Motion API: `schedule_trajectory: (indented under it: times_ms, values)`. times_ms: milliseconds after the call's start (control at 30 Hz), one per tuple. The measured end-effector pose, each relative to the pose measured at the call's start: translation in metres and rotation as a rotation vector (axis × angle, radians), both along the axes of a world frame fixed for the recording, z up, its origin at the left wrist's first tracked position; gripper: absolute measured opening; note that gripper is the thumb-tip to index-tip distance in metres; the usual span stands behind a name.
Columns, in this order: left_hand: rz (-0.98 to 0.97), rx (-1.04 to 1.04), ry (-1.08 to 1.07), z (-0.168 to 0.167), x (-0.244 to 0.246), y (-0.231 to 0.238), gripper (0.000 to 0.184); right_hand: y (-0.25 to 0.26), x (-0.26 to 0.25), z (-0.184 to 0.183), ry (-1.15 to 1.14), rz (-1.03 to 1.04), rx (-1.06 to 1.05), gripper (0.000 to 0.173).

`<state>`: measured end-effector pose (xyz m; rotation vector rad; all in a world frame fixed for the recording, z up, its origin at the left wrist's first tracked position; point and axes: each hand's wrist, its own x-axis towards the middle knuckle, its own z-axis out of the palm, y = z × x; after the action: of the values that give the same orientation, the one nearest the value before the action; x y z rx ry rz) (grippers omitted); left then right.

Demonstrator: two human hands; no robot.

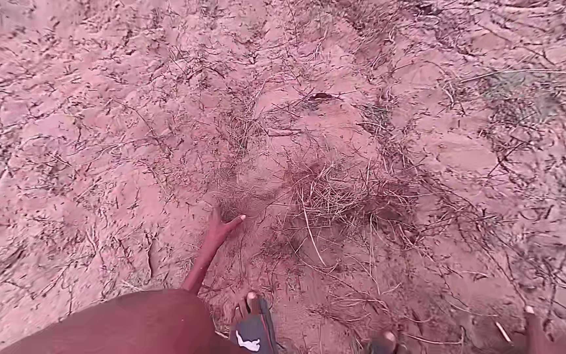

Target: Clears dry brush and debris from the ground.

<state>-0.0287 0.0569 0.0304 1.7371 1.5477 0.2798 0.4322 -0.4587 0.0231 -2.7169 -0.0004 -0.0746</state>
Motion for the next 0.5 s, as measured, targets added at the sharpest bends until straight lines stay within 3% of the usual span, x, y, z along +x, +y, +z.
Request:
schedule_trajectory:
  times_ms: [133, 367, 500]
  values:
    - [-0.002, 0.014, -0.065, -0.017, 0.089, -0.036, 0.083, 0.063, -0.043, 0.003, 0.196, -0.041, 0.008, 0.083]
    - [-0.299, -0.014, -0.210, 0.030, 0.213, -0.088, 0.096, 0.117, -0.097, 0.025, 0.293, 0.098, 0.041, 0.081]
    - [-0.451, 0.002, -0.315, 0.031, 0.239, -0.116, 0.102, 0.145, -0.115, 0.023, 0.370, 0.239, 0.046, 0.079]
